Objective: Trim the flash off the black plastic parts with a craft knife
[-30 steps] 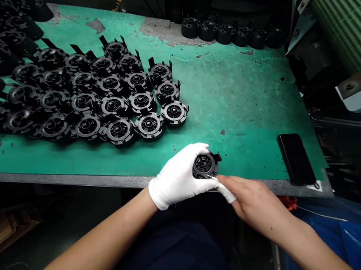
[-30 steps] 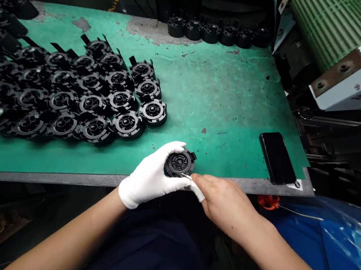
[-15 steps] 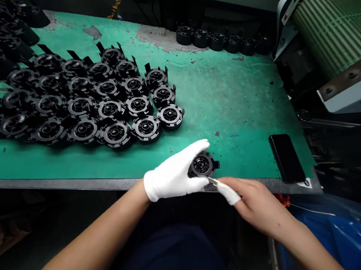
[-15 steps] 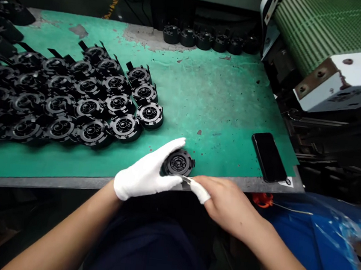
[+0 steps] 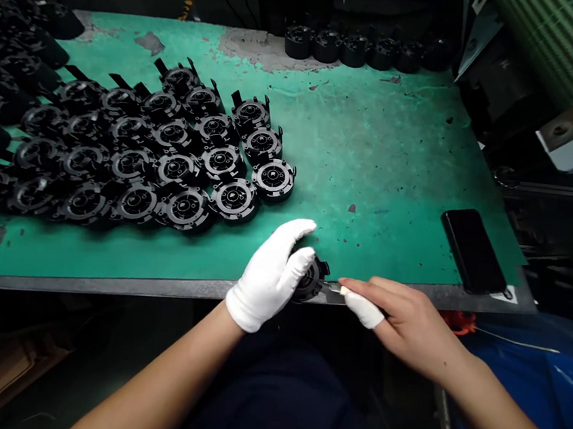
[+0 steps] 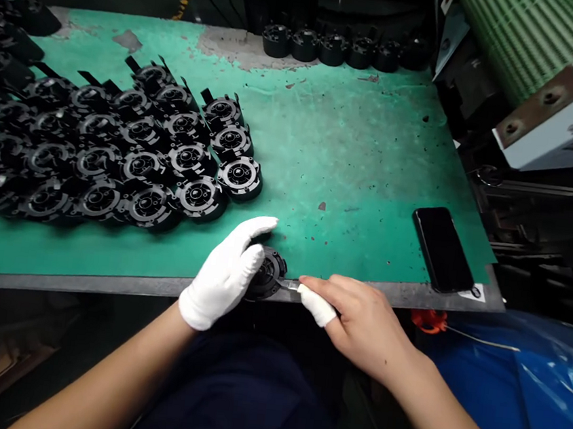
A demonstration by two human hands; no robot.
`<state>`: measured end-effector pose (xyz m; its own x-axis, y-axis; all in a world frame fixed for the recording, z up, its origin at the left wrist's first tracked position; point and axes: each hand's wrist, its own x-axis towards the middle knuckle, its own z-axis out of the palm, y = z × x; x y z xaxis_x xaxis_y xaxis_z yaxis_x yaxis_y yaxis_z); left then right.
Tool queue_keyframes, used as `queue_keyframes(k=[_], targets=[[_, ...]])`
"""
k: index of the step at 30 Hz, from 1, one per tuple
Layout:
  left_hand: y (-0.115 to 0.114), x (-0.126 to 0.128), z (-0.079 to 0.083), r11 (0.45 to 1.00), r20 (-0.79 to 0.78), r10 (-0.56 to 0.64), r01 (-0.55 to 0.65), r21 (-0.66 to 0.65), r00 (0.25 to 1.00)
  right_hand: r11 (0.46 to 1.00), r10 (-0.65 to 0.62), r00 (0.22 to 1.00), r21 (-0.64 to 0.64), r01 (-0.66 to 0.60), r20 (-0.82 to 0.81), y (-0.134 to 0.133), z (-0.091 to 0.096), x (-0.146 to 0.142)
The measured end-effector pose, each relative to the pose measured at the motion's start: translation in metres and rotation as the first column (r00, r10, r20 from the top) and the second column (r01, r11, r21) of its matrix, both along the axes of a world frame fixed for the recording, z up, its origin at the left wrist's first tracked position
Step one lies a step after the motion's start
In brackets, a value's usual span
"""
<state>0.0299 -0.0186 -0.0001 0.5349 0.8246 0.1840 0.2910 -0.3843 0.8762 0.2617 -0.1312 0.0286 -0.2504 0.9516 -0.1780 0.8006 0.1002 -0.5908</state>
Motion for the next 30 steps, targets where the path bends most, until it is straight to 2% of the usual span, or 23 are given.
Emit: queue_keyframes(k=[4,7,9,15,22,30], targets=[[0.002,-0.011,0.003,0.995,0.06,-0.037,0.042,-0.086,0.998,0.996,0.019,0.99,0.087,-0.031,0.138,-0.006,-0.008,-0.01],[-0.002,-0.022,0.009,0.986,-0.098,-0.147,0.138,-0.088,0.984,0.989,0.015,0.978,0.14,-0.046,0.209,-0.008,-0.006,-0.012],[-0.005,-0.024,0.011,0.987,-0.224,-0.159,0.154,-0.04,0.961,0.984,0.019,0.97,0.166,-0.061,0.242,-0.007,-0.004,-0.013],[-0.015,-0.01,0.008,0.993,-0.226,-0.07,0.089,0.072,0.972,0.967,-0.116,0.92,0.254,0.018,0.375,-0.002,-0.003,-0.02],[-0.027,-0.004,-0.003,0.992,-0.2,0.065,-0.041,0.12,0.978,0.966,-0.182,0.918,0.24,0.1,0.352,-0.006,-0.005,-0.028],[-0.036,0.006,-0.011,0.958,-0.136,0.152,-0.112,0.264,0.979,0.931,-0.335,0.859,0.275,0.239,0.387,-0.001,-0.003,-0.055]])
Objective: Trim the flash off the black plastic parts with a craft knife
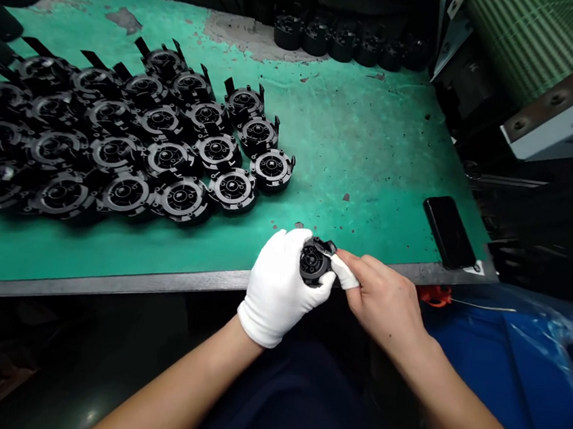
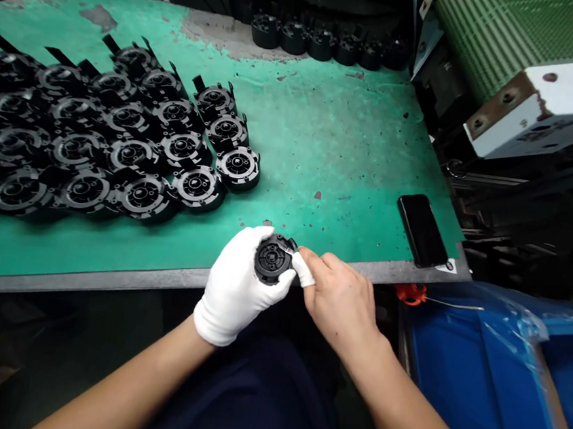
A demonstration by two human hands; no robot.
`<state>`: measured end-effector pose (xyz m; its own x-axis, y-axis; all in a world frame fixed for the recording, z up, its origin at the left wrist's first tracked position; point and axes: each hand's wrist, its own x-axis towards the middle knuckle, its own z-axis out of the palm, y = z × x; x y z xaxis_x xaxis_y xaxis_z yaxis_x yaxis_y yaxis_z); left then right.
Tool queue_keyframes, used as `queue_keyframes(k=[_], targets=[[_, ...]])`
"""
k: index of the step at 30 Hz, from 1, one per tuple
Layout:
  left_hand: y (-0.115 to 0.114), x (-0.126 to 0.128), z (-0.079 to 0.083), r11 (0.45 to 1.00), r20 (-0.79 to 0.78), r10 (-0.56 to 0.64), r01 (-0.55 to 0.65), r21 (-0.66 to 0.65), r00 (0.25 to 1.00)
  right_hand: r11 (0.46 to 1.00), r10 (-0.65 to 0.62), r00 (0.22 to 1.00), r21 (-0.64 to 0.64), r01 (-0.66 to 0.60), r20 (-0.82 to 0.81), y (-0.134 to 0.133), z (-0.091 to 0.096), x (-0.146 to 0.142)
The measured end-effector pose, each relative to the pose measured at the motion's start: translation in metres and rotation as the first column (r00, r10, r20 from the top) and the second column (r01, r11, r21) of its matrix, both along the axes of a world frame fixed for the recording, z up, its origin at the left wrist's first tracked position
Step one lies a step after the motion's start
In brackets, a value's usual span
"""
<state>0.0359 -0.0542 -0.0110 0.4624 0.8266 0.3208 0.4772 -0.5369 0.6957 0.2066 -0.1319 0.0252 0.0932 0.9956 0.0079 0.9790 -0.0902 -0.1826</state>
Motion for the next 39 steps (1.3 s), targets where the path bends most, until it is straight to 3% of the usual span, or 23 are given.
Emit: queue_keyframes(k=[6,12,16,21,25,29,35,39], targets=[[0.0,0.0,-0.003,0.999,0.036,-0.018,0.019,-0.038,0.999,0.999,0.036,0.992,0.022,-0.034,-0.12,-0.009,0.001,0.002],[0.0,0.001,-0.003,0.998,0.023,-0.003,0.005,-0.059,1.0,0.999,0.035,0.999,-0.01,-0.035,-0.001,-0.01,0.002,0.005],[-0.004,0.004,-0.005,0.998,0.021,0.029,-0.028,-0.056,0.999,0.999,-0.036,0.997,0.017,0.034,0.069,-0.007,-0.002,-0.002],[0.004,-0.005,-0.006,0.998,0.041,-0.061,0.062,-0.014,0.997,0.999,-0.04,0.993,0.015,0.042,-0.114,-0.016,-0.002,0.004],[0.02,-0.02,-0.002,0.972,0.003,-0.229,0.229,-0.048,0.973,0.994,0.074,0.952,-0.05,-0.093,-0.298,-0.023,0.006,0.02],[0.027,-0.021,0.001,0.964,-0.034,-0.261,0.258,-0.068,0.965,0.969,0.18,0.909,-0.091,-0.229,-0.376,-0.015,0.009,0.026],[0.037,-0.016,0.01,0.939,-0.074,-0.329,0.318,-0.129,0.941,0.898,0.302,0.893,-0.214,-0.384,-0.334,0.004,0.016,0.033],[0.046,-0.015,0.016,0.914,-0.073,-0.381,0.364,-0.178,0.922,0.904,0.318,0.91,-0.205,-0.376,-0.266,0.009,0.017,0.04]])
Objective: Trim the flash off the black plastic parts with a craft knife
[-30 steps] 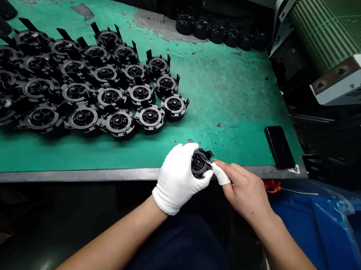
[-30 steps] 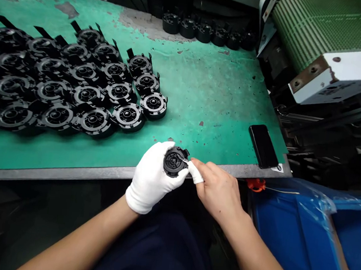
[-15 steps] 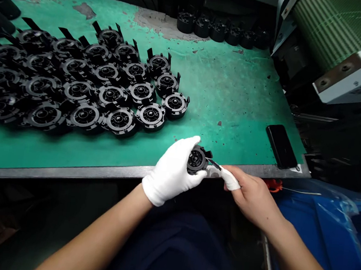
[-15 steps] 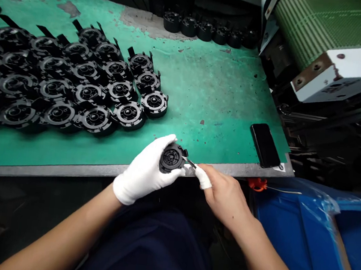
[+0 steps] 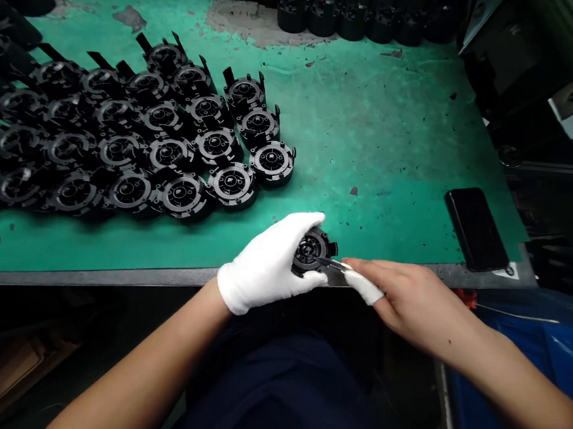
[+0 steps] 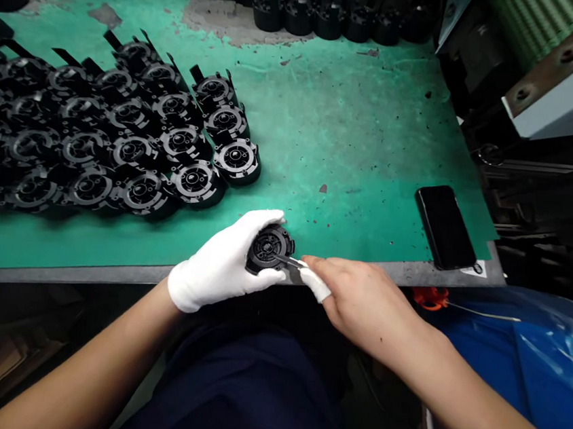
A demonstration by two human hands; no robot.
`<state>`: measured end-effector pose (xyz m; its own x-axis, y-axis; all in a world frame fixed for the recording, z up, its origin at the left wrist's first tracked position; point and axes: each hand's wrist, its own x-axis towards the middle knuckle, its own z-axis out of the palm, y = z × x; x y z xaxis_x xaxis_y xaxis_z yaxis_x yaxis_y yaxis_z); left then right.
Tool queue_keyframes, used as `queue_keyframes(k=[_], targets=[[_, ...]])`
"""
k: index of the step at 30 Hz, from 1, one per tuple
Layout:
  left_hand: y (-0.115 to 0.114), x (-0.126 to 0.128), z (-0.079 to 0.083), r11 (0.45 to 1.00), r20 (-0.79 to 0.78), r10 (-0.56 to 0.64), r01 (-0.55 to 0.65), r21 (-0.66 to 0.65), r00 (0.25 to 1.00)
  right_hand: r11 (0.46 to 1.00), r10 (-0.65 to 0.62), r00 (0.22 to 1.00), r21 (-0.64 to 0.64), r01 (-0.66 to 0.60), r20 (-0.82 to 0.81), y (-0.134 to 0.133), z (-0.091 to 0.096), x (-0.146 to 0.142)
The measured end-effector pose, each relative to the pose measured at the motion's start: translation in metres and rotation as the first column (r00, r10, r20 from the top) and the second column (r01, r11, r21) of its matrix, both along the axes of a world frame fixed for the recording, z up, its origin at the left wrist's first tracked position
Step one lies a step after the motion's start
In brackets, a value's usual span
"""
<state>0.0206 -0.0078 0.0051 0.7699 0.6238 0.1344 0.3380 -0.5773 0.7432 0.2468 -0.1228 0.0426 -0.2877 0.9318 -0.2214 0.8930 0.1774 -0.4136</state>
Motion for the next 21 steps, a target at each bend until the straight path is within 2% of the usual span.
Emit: queue_keyframes(k=[8,15,21], targets=[[0.012,0.0,-0.001,0.996,-0.025,-0.084,0.084,-0.005,0.996,0.998,0.056,0.998,0.013,-0.055,-0.029,0.011,-0.003,0.004],[0.011,-0.001,-0.001,0.996,-0.025,-0.092,0.092,0.0,0.995,0.997,0.068,0.997,0.036,-0.067,-0.032,0.013,-0.01,0.003],[0.017,-0.002,0.001,0.991,-0.032,-0.13,0.13,-0.006,0.991,0.982,0.185,0.982,-0.04,-0.184,0.026,0.032,0.001,0.008]])
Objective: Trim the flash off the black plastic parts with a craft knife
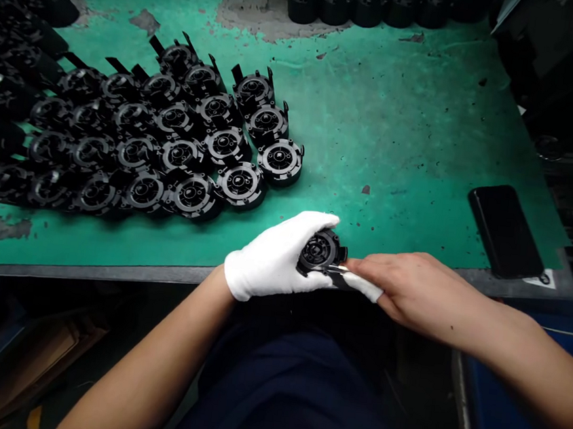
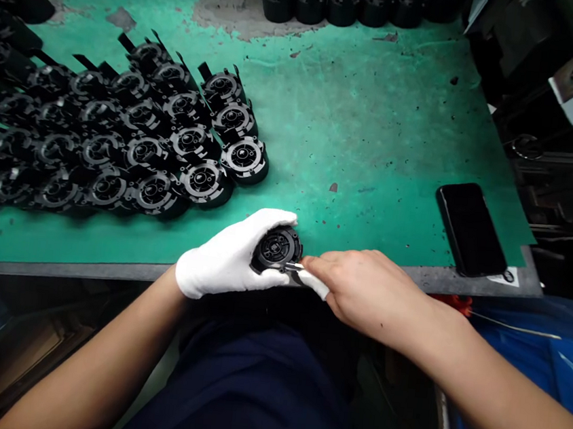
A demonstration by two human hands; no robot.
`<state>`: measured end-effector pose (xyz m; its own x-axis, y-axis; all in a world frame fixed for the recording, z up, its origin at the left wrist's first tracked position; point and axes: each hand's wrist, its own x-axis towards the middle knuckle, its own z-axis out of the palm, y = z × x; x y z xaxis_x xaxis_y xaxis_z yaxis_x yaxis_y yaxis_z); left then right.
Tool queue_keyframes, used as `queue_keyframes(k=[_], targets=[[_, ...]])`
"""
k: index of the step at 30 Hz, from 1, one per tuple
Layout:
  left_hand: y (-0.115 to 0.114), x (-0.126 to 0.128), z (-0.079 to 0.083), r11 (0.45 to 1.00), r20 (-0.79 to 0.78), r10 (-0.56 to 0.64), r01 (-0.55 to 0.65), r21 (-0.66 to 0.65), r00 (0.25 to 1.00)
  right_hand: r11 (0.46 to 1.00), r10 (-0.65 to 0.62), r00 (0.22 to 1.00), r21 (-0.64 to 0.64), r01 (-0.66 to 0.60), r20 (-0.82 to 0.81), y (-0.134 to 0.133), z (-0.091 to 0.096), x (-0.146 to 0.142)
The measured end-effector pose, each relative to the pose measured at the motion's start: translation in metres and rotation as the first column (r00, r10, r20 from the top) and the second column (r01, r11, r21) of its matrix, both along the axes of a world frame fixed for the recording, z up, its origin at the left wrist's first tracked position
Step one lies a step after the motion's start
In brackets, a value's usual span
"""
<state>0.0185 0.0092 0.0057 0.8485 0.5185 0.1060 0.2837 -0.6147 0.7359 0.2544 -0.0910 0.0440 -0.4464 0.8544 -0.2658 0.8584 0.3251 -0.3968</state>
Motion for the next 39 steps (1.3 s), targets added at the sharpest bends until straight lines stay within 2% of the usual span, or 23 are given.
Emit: queue_keyframes(k=[3,6,7,8,9,10,11,13,14,16,18,19,20,21,24,25,27,31,33,35,36,37,39], targets=[[-0.002,0.001,0.001,1.0,0.006,0.003,-0.003,-0.012,1.0,0.999,-0.012,0.999,-0.033,0.011,-0.044,0.007,0.008,0.005],[-0.02,0.003,-0.004,0.981,0.024,0.195,-0.196,0.011,0.98,0.956,-0.253,0.922,-0.221,0.192,-0.293,-0.008,0.007,-0.003],[-0.028,0.004,-0.007,0.954,0.037,0.298,-0.299,0.032,0.954,0.9,-0.394,0.839,-0.343,0.269,-0.376,-0.018,0.003,-0.01],[-0.037,0.005,-0.011,0.917,0.056,0.392,-0.395,0.06,0.918,0.812,-0.546,0.715,-0.486,0.322,-0.437,-0.029,-0.002,-0.02],[-0.045,0.006,-0.014,0.881,0.075,0.46,-0.465,0.088,0.885,0.691,-0.695,0.558,-0.637,0.342,-0.454,-0.041,-0.008,-0.031],[-0.051,0.006,-0.017,0.854,0.086,0.502,-0.509,0.11,0.86,0.56,-0.806,0.408,-0.774,0.295,-0.428,-0.053,-0.015,-0.044],[-0.056,0.006,-0.02,0.84,0.086,0.522,-0.529,0.126,0.849,0.463,-0.873,0.283,-0.857,0.228,-0.396,-0.063,-0.021,-0.057],[-0.061,0.005,-0.022,0.831,0.063,0.535,-0.538,0.139,0.843,0.349,-0.936,0.085,-0.931,0.105,-0.342,-0.077,-0.028,-0.08],[-0.061,0.005,-0.022,0.831,0.044,0.538,-0.538,0.143,0.842,0.337,-0.942,0.017,-0.939,0.066,-0.336,-0.08,-0.029,-0.088],[-0.058,0.005,-0.021,0.828,0.028,0.539,-0.536,0.165,0.842,0.393,-0.919,-0.019,-0.919,0.025,-0.394,-0.082,-0.023,-0.099],[-0.056,0.006,-0.021,0.823,0.029,0.54,-0.535,0.19,0.841,0.508,-0.859,0.051,-0.86,-0.042,-0.51,-0.082,-0.013,-0.107],[-0.056,0.006,-0.022,0.819,0.031,0.544,-0.539,0.194,0.838,0.535,-0.838,0.069,-0.839,-0.099,-0.542,-0.082,-0.008,-0.11],[-0.056,0.006,-0.023,0.814,0.033,0.554,-0.549,0.19,0.832,0.523,-0.843,0.048,-0.837,-0.16,-0.536,-0.083,-0.004,-0.115],[-0.057,0.006,-0.025,0.807,0.034,0.566,-0.562,0.18,0.824,0.477,-0.875,-0.018,-0.854,-0.208,-0.484,-0.083,-0.003,-0.12],[-0.06,0.004,-0.03,0.789,0.046,0.596,-0.596,0.148,0.801,0.275,-0.93,-0.314,-0.928,-0.253,-0.19,-0.083,-0.011,-0.137],[-0.061,0.004,-0.031,0.787,0.053,0.599,-0.599,0.148,0.799,0.238,-0.91,-0.393,-0.941,-0.242,-0.129,-0.083,-0.016,-0.143],[-0.063,0.003,-0.033,0.782,0.066,0.6,-0.602,0.161,0.797,0.227,-0.862,-0.499,-0.947,-0.227,-0.088,-0.082,-0.023,-0.154],[-0.067,0.006,-0.031,0.77,0.09,0.611,-0.617,0.163,0.787,0.332,-0.787,-0.6,-0.918,-0.217,-0.142,-0.087,-0.02,-0.164],[-0.068,0.009,-0.028,0.768,0.109,0.612,-0.621,0.155,0.783,0.457,-0.712,-0.658,-0.873,-0.171,-0.244,-0.092,-0.011,-0.158],[-0.066,0.01,-0.023,0.781,0.12,0.597,-0.609,0.138,0.793,0.591,-0.573,-0.727,-0.806,-0.046,-0.379,-0.094,-0.001,-0.141],[-0.063,0.009,-0.019,0.8,0.115,0.578,-0.589,0.118,0.808,0.619,-0.501,-0.741,-0.784,0.053,-0.446,-0.093,0.002,-0.13],[-0.058,0.006,-0.015,0.834,0.097,0.538,-0.546,0.086,0.837,0.608,-0.46,-0.727,-0.778,0.161,-0.51,-0.091,0.003,-0.117],[-0.044,-0.004,-0.005,0.913,0.044,0.409,-0.409,-0.011,0.912,0.531,-0.477,-0.633,-0.774,0.345,-0.61,-0.086,-0.001,-0.092]])
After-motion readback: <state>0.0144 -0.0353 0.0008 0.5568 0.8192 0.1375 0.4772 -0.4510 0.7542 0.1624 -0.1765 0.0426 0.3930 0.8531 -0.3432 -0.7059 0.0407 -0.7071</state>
